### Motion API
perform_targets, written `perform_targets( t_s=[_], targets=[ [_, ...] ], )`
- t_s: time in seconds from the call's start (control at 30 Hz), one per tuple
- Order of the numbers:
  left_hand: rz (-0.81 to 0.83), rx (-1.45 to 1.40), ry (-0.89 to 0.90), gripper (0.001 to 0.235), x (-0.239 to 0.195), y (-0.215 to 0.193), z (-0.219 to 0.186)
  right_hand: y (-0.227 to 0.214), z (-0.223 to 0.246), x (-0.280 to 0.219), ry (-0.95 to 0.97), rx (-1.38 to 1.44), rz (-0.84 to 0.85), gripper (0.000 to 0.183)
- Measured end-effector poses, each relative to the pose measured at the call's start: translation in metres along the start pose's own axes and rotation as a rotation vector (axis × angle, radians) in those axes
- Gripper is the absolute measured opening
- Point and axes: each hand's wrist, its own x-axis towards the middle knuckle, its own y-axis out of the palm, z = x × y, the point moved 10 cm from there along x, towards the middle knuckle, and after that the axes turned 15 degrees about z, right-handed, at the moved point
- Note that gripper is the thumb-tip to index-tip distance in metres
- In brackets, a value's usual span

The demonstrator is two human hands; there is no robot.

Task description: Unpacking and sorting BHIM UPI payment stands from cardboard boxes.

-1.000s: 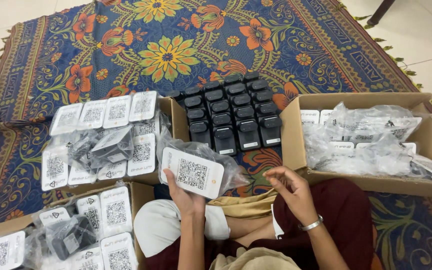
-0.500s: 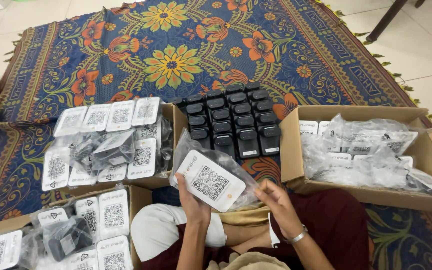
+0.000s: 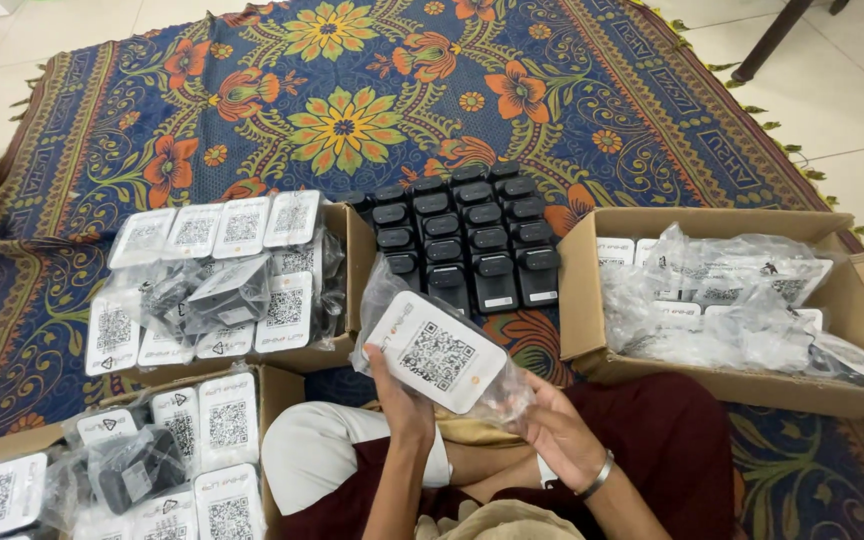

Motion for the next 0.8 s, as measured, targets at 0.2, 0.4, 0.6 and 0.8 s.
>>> perform_targets(
  t_s=[0.2, 0.4, 0.6, 0.8],
  targets=[
    [0.136, 0.174, -0.104, 0.073, -0.001, 0.033, 0.036, -0.097, -0.043, -0.013, -0.249, 0.226, -0.042, 0.051],
    [0.431, 0.582, -0.035, 0.067, 0.001, 0.075, 0.057, -0.104, -0.009, -0.017, -0.375, 0.288, -0.265, 0.052],
    [0.364, 0.703, -0.304, 0.045, 0.006, 0.067, 0.055, -0.105, 0.039, -0.033, -0.401, -0.038, -0.302, 0.047],
    [0.316, 1.064, 0.048, 0.030, -0.004, 0.061, 0.042, -0.094, 0.036, -0.031, -0.250, -0.356, -0.338, 0.045]
  ],
)
